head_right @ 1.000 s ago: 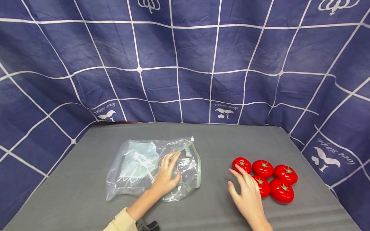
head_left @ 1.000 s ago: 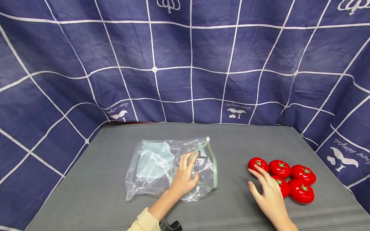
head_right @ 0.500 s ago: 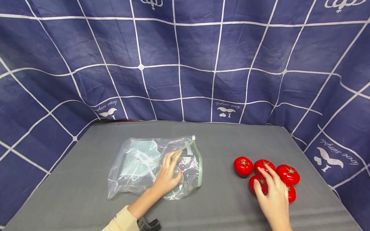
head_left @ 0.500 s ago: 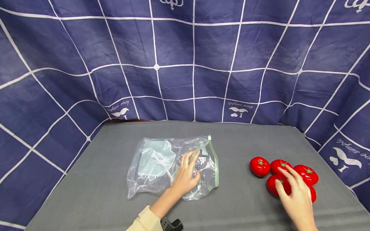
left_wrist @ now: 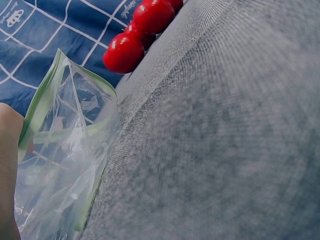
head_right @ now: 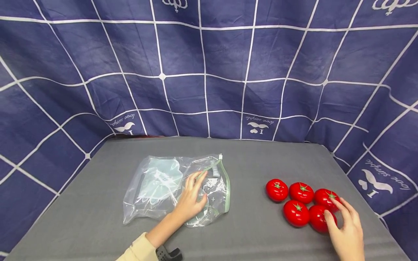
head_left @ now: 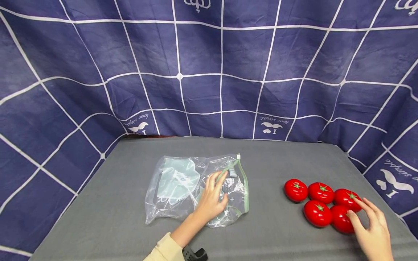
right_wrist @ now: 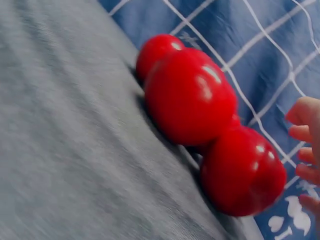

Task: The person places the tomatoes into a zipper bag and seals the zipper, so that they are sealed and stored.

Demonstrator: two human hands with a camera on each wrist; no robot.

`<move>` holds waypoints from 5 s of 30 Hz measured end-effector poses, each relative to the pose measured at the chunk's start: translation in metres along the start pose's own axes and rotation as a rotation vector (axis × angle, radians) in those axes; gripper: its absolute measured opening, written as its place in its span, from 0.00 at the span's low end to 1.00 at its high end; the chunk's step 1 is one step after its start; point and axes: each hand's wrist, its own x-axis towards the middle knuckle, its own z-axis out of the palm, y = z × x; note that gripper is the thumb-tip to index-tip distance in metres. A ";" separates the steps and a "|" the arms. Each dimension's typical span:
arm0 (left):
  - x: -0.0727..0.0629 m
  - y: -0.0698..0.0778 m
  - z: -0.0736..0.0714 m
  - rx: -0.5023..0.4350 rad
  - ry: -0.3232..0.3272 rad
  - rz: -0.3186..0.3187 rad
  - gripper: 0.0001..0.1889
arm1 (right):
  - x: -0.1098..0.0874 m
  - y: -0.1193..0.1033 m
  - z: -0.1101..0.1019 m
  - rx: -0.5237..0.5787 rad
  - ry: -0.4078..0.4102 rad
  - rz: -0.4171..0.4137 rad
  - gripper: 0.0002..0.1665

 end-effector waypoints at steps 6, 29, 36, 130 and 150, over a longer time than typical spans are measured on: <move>0.000 0.001 -0.001 0.000 -0.002 0.002 0.42 | -0.001 0.019 -0.006 -0.029 -0.113 0.009 0.31; -0.001 -0.001 0.002 -0.014 0.001 0.000 0.41 | -0.001 0.030 0.001 0.012 -0.271 0.021 0.36; 0.000 -0.001 0.001 -0.018 -0.005 -0.001 0.41 | -0.003 0.027 0.003 0.022 -0.256 0.019 0.37; -0.001 -0.001 0.002 -0.017 -0.032 -0.038 0.43 | -0.006 -0.137 0.056 0.318 -0.205 -0.168 0.25; -0.003 0.000 0.004 -0.028 -0.037 -0.036 0.43 | -0.003 -0.151 0.081 0.441 -0.194 -0.184 0.21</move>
